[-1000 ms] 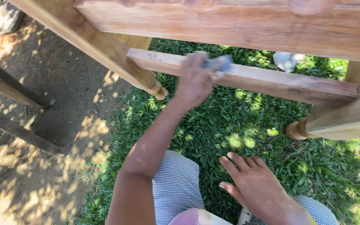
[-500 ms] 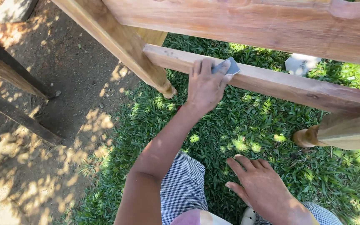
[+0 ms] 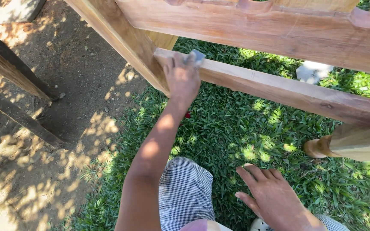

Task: The person kneels on grass and sands a wooden chair with a small sanding block, working along the seat rails, legs, and backrest slats. They hold the chair steady with one hand while rubbing the sanding block over different rails and panels, repositioning around the frame to cover new surfaces.

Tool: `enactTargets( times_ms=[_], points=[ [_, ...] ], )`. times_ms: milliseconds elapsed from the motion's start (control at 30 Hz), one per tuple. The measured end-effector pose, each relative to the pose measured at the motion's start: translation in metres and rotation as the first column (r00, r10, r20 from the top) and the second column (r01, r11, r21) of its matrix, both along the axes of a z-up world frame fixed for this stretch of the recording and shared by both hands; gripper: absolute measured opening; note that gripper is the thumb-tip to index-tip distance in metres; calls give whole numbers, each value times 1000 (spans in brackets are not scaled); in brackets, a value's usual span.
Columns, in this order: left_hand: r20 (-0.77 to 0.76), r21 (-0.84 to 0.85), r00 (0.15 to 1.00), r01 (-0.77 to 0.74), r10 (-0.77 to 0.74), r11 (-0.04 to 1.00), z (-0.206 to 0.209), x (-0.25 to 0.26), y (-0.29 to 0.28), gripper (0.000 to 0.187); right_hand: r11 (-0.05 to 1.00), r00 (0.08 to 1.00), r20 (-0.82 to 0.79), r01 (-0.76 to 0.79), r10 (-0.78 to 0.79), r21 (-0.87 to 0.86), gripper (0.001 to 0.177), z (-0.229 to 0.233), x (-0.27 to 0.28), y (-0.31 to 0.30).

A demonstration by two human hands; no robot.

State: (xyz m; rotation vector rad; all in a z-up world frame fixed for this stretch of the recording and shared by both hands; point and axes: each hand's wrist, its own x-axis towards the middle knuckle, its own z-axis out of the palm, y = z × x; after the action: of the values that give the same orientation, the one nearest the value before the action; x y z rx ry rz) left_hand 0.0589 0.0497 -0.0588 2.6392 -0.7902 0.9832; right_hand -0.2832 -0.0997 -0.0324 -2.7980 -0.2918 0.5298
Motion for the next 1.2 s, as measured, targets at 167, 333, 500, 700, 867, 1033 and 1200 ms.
enactTargets(
  times_ms=[167, 333, 500, 700, 867, 1033, 1200],
  points=[
    [-103, -21, 993, -63, 61, 998, -8, 39, 32, 30, 998, 998, -32, 55, -55, 0, 70, 2, -2, -1],
    [215, 61, 937, -295, 276, 954, -17, 52, 40, 27, 998, 998, -20, 57, -58, -30, 70, -4, -1, 0],
    [-32, -153, 999, -21, 16, 988, 10, 18, 40, 30, 1000, 1000, -5, 26, -26, -11, 67, -6, 4, 4],
    [-8, -189, 997, -81, 81, 979, -6, 23, 35, 29, 998, 998, 15, 59, -59, 10, 67, -17, 9, -4],
    [58, -210, 989, 148, -139, 966, -9, -46, 68, 39, 992, 987, 100, 121, -124, 36, 64, -7, 30, -12],
    [29, -463, 999, 25, -12, 886, -27, -12, 121, 39, 905, 775, 506, 197, -379, 376, 50, 28, 64, -31],
    [174, -771, 978, 64, 114, 633, -49, 45, 111, 30, 965, 590, 790, 262, -168, 10, 50, 39, 136, -41]
  ],
)
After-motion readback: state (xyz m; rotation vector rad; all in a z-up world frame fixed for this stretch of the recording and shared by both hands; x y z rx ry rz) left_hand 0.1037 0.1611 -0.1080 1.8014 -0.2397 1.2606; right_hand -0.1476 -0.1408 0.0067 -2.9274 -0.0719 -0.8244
